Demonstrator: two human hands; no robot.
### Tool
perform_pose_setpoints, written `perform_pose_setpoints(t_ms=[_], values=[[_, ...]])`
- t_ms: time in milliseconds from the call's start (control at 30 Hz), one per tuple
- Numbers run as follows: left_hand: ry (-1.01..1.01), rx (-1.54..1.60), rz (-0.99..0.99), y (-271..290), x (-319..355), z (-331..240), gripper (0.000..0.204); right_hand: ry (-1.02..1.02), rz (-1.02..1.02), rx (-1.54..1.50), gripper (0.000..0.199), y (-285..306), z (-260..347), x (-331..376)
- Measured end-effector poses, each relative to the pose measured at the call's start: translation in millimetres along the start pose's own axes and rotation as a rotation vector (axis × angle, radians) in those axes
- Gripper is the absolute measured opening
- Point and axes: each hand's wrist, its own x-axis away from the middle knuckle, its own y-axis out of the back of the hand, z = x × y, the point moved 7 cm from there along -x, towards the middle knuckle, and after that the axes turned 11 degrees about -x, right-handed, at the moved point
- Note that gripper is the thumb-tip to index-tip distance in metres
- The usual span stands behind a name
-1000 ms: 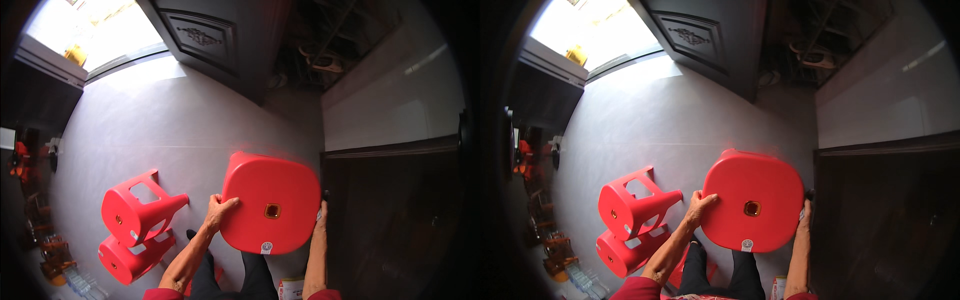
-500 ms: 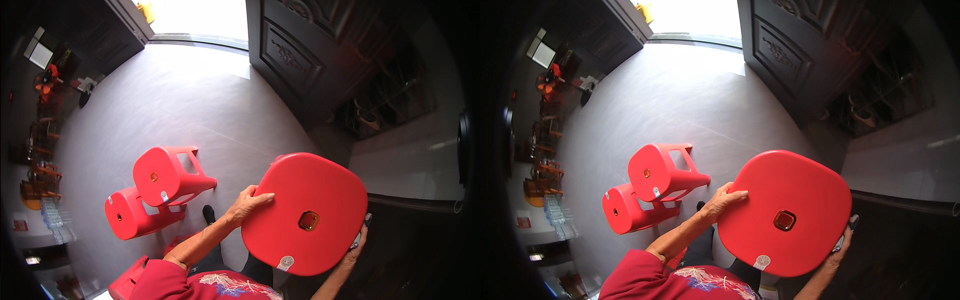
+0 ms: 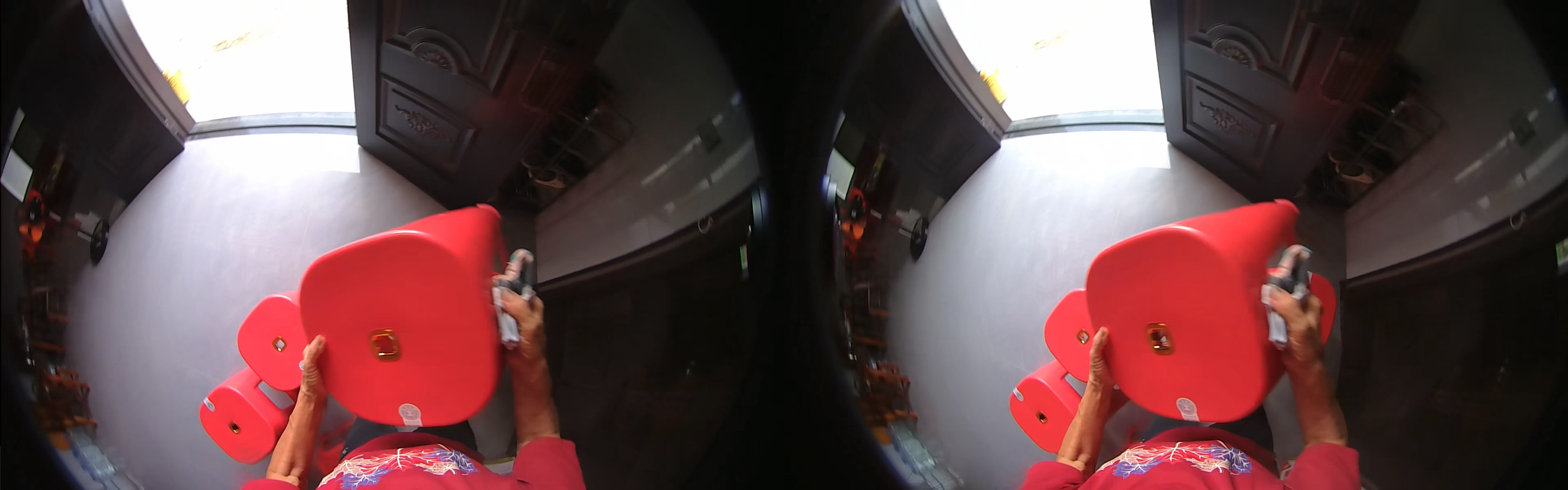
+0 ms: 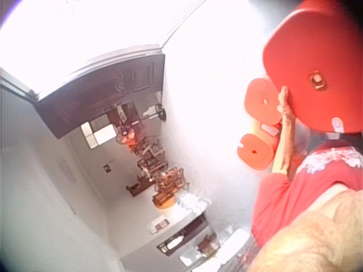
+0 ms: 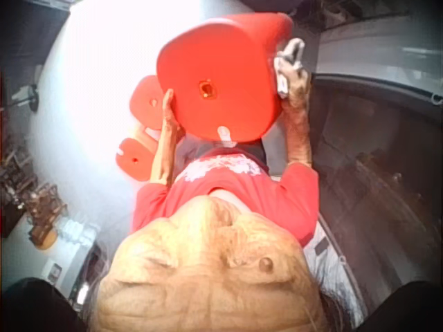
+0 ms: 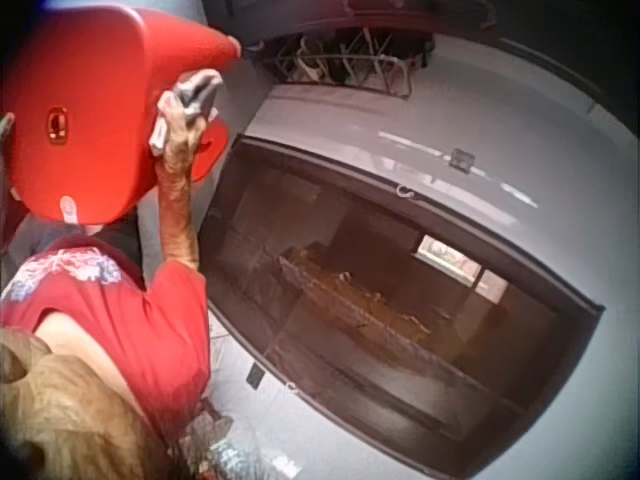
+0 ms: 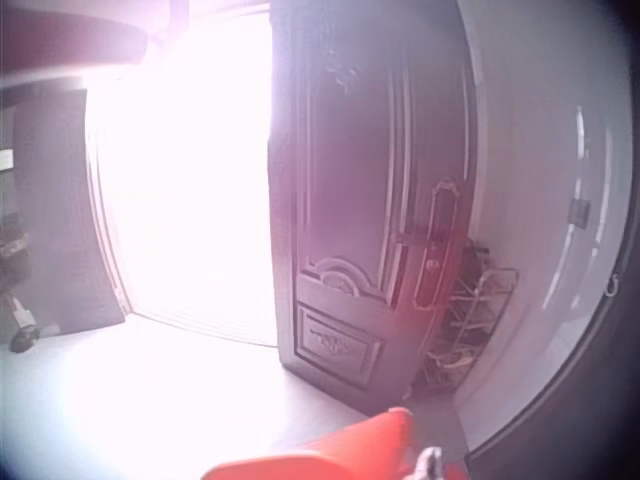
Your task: The person picks up a red plastic stool and wipes it with a cloth. They then pick up a second red stool and wipe it as well. The person continues to wipe the stools, turning them over to clean different sides.
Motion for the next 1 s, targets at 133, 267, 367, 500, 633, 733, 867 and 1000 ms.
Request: perform_pose_setpoints(t_ms=[133,267,367,500,633,733,867,1000], values=[[-0.224,-0.012,0.024,48,-16,-20,0.049,0.031,0.135,0.049,0.025,-57,-11,1],[-0.177,-0.044,0.085,50,-25,-38,0.064,0.157,0.328,0.006,0.024,-84,-40,-21],[-0.254,-0.109,0.003,56,-44,-38,0.064,0.122,0.308,0.058,0.026,-81,-59,-50],[-0.266,-0.240,-0.072,80,-96,-24,0.070,-0.019,0.234,0.151,0.027,-53,-96,-109],[-0.274,-0.337,-0.125,84,-135,-22,0.062,-0.112,-0.018,0.044,0.025,-3,-164,-138],[-0.228,-0.416,-0.127,73,-167,-31,0.047,-0.152,-0.216,-0.042,0.020,30,-204,-155],[-0.206,-0.598,-0.139,80,-208,-40,0.040,-0.155,-0.409,-0.145,0.019,49,-229,-149],[-0.160,-0.716,-0.080,53,-241,-45,0.037,-0.099,-0.484,-0.171,0.018,72,-243,-147]])
